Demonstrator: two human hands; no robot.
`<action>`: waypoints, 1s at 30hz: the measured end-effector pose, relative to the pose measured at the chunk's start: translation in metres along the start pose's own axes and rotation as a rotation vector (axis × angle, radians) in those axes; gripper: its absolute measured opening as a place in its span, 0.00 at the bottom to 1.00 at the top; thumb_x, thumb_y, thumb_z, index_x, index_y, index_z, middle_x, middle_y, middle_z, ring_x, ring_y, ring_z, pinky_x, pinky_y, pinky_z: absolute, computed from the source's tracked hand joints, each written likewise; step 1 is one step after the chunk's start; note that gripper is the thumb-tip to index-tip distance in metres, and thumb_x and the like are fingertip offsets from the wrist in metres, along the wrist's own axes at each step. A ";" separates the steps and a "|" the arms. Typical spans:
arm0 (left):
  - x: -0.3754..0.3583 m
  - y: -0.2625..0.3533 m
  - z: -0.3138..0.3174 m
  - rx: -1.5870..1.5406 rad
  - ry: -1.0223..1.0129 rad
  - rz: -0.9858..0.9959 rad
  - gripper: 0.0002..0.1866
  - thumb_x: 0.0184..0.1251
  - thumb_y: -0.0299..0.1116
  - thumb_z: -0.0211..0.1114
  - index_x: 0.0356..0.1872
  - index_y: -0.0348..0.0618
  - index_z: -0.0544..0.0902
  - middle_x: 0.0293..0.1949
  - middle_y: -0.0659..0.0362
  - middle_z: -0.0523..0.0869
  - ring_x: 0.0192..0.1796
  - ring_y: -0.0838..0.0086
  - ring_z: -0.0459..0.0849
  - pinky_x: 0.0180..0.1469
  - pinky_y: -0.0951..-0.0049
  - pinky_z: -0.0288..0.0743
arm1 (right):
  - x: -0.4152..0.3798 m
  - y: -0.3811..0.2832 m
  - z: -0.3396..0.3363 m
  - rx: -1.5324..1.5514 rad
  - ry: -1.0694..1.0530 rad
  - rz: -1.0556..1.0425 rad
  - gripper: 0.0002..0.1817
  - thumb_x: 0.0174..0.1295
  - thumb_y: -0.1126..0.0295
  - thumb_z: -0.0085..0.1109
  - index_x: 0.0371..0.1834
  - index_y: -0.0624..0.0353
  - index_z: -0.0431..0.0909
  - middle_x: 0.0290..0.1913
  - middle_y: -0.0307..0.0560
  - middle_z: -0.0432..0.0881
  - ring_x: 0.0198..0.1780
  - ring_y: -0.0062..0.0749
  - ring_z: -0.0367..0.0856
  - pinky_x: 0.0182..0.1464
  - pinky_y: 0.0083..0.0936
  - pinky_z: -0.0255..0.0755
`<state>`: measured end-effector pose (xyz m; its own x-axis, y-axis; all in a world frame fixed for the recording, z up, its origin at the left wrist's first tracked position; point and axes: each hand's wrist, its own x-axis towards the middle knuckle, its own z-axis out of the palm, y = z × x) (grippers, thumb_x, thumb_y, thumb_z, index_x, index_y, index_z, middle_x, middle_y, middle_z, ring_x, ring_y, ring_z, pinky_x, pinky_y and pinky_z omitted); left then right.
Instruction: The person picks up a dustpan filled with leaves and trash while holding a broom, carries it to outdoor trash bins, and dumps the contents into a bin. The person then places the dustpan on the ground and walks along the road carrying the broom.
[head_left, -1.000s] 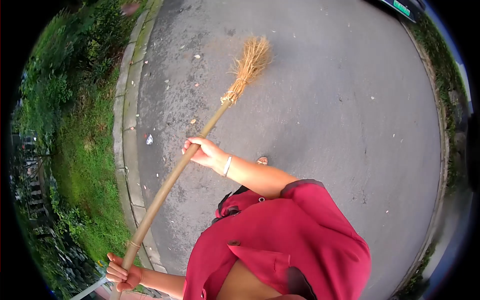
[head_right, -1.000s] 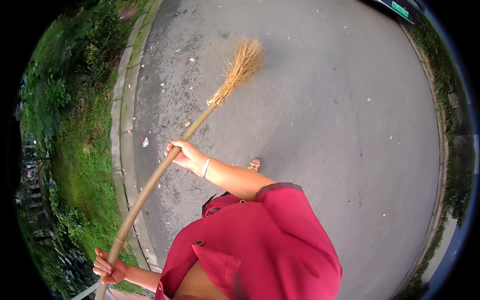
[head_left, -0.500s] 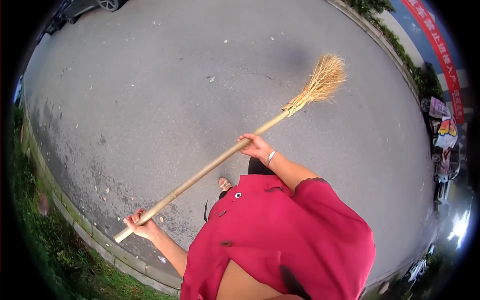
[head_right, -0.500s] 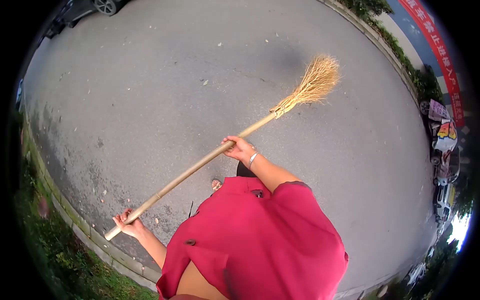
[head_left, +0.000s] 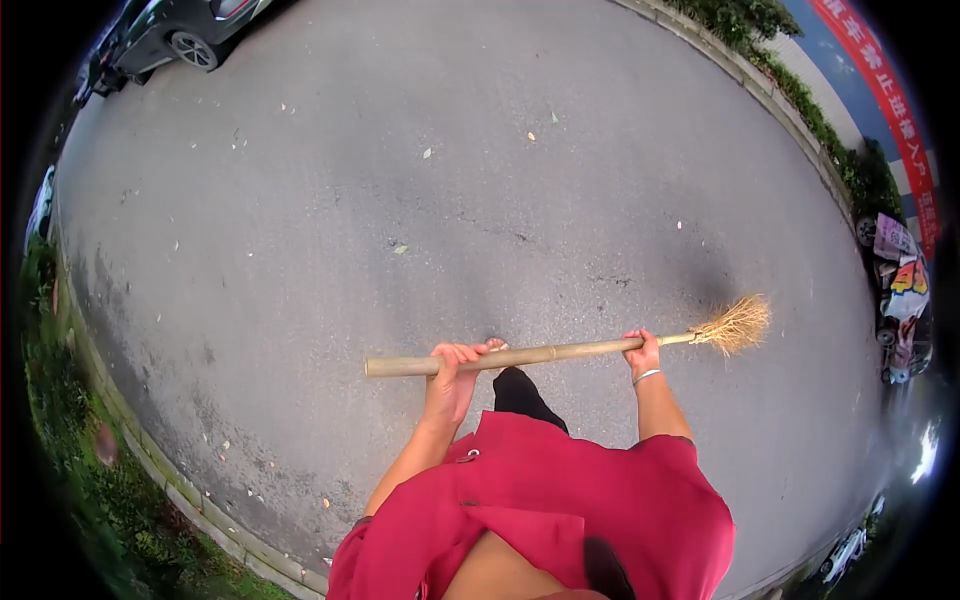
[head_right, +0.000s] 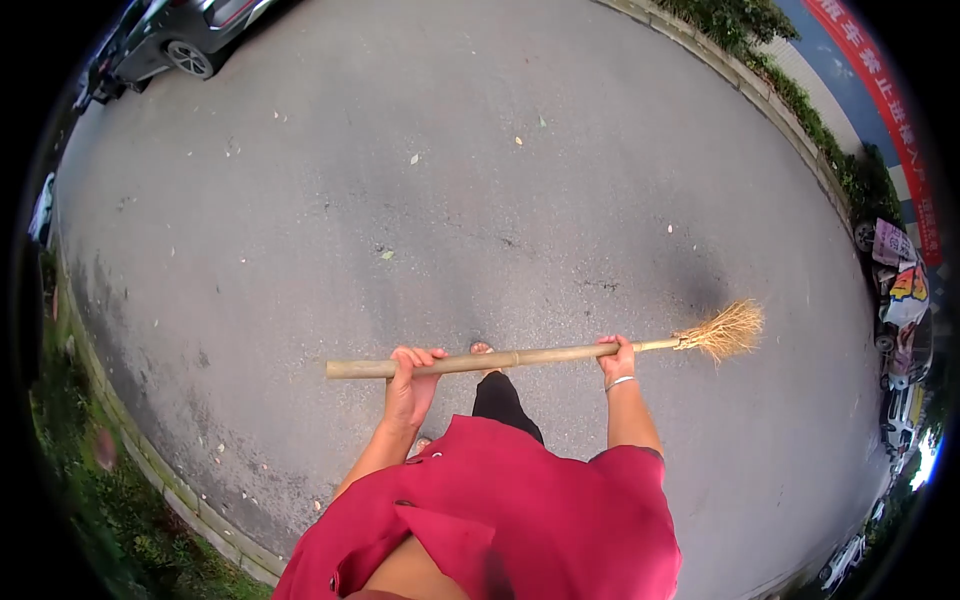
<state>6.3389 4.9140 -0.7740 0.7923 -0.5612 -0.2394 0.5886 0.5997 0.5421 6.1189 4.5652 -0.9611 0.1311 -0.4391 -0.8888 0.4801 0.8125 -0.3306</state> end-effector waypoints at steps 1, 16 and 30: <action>0.009 0.002 0.010 0.020 0.014 0.014 0.15 0.62 0.46 0.55 0.24 0.47 0.70 0.28 0.62 0.75 0.44 0.66 0.74 0.57 0.54 0.62 | 0.010 -0.002 0.029 -0.015 -0.019 0.003 0.06 0.58 0.74 0.46 0.25 0.60 0.62 0.23 0.45 0.71 0.25 0.31 0.71 0.34 0.32 0.74; -0.228 0.140 0.054 -0.036 1.229 1.112 0.18 0.67 0.43 0.51 0.18 0.48 0.64 0.20 0.65 0.64 0.34 0.74 0.69 0.59 0.60 0.58 | -0.174 0.448 0.181 -0.853 -0.534 1.025 0.04 0.57 0.78 0.45 0.31 0.62 0.60 0.25 0.46 0.65 0.29 0.35 0.67 0.39 0.38 0.70; -0.325 0.164 0.042 0.730 1.057 1.729 0.20 0.65 0.43 0.53 0.16 0.50 0.60 0.18 0.66 0.59 0.29 0.77 0.64 0.60 0.62 0.56 | -0.397 0.682 0.150 -1.251 -0.685 1.719 0.04 0.54 0.78 0.50 0.27 0.63 0.65 0.22 0.48 0.70 0.27 0.36 0.71 0.38 0.38 0.72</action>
<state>6.1717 5.1709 -0.5735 0.2491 0.7584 0.6023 -0.5747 -0.3848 0.7222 6.5244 5.2364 -0.7858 0.0160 0.9402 -0.3402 -0.9792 0.0836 0.1850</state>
